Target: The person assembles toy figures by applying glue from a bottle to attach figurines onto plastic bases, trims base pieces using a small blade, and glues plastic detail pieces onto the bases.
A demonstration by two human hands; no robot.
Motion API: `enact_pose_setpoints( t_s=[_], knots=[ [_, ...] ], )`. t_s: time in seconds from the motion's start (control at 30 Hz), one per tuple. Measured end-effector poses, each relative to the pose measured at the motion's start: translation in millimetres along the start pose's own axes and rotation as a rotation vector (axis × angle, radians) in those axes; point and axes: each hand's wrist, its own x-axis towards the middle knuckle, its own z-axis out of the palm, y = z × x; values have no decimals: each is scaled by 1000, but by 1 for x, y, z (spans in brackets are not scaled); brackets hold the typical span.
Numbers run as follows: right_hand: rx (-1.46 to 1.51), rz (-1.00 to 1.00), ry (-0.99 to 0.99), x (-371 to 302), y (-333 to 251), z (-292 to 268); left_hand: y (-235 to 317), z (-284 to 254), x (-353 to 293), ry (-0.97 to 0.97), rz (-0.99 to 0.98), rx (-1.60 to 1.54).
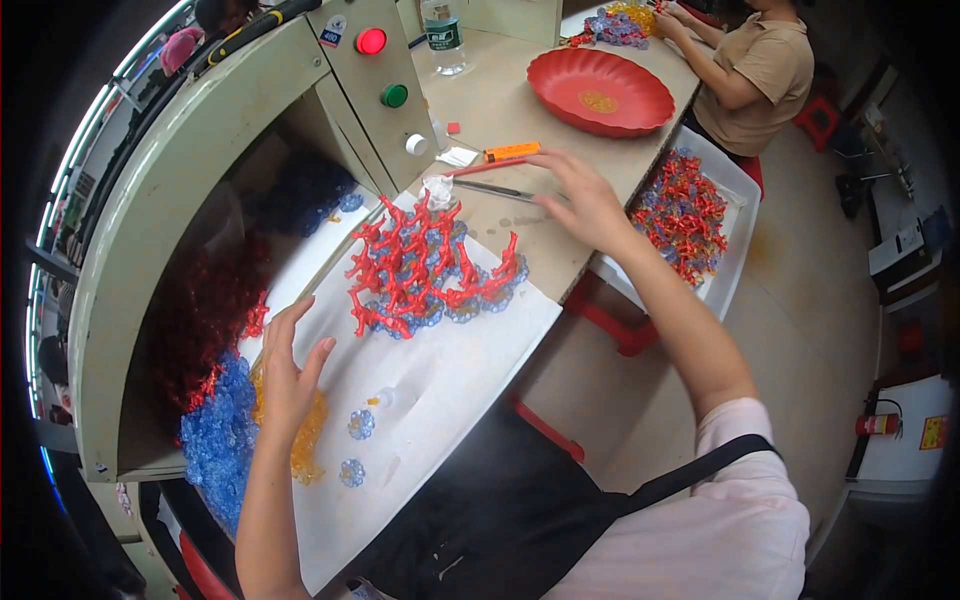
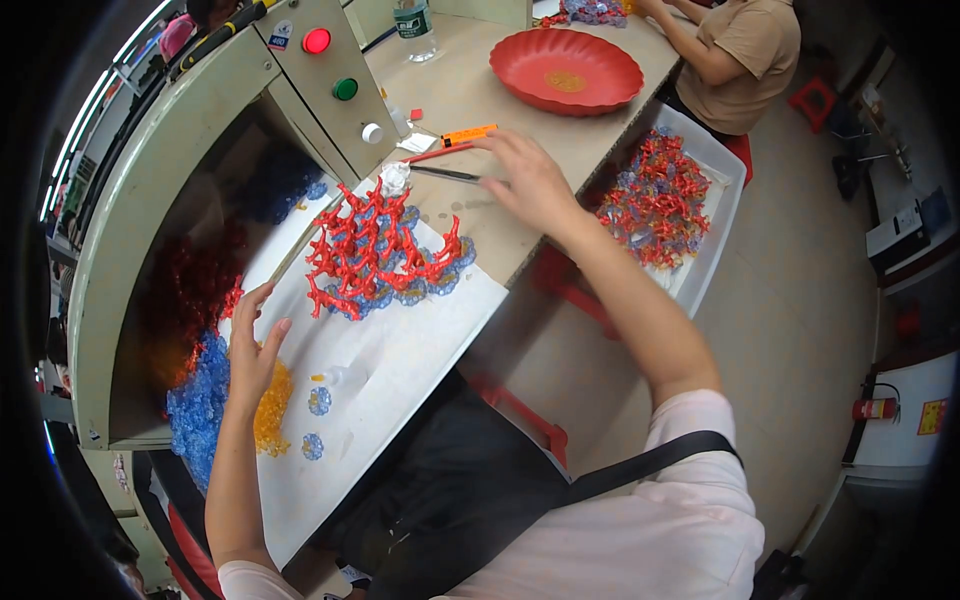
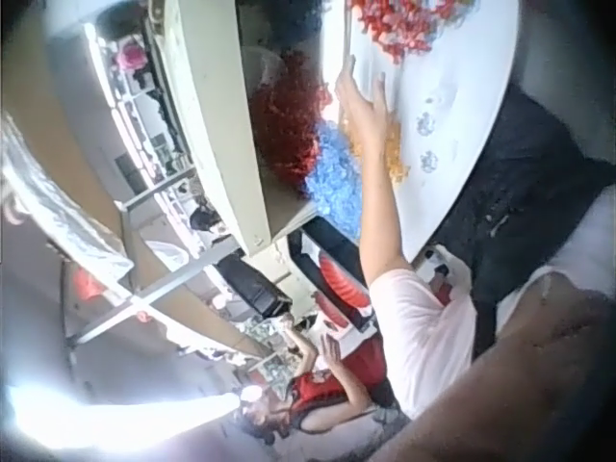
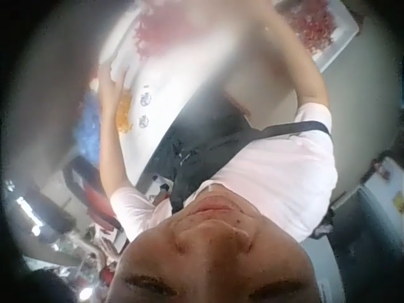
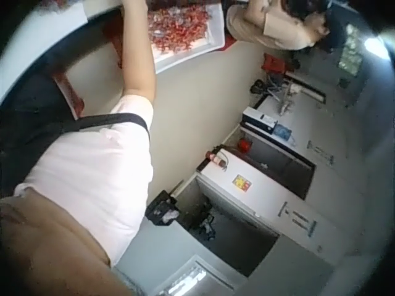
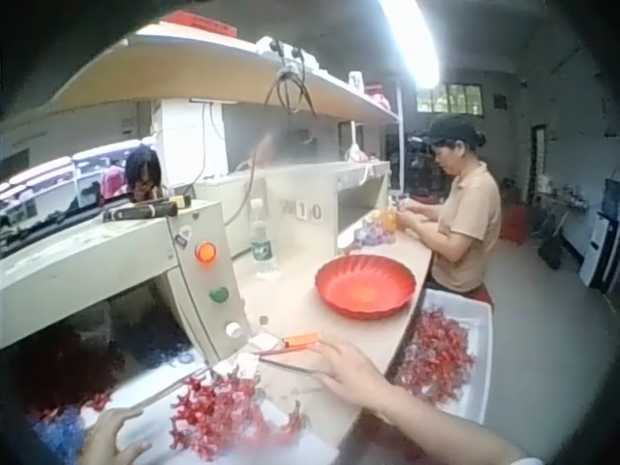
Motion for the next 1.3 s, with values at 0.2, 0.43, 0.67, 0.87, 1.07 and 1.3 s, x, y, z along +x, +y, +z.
enact_pose_setpoints(
  t_s=[0.2,0.43,0.67,0.87,1.07,1.3],
  knots=[
    [-419,-200,-390,47,53,49,-12,2,5,0,46,80],
    [-426,-338,-554,117,67,68,-6,-2,15,-106,56,127],
    [-453,-560,-170,126,64,79,-25,11,39,-337,155,-34],
    [-902,10,77,66,62,-27,-26,20,65,-556,182,1],
    [-991,-77,-69,83,105,0,-35,36,72,-631,235,-70],
    [-697,-78,7,104,81,16,-37,49,75,-608,313,-28]
  ],
)
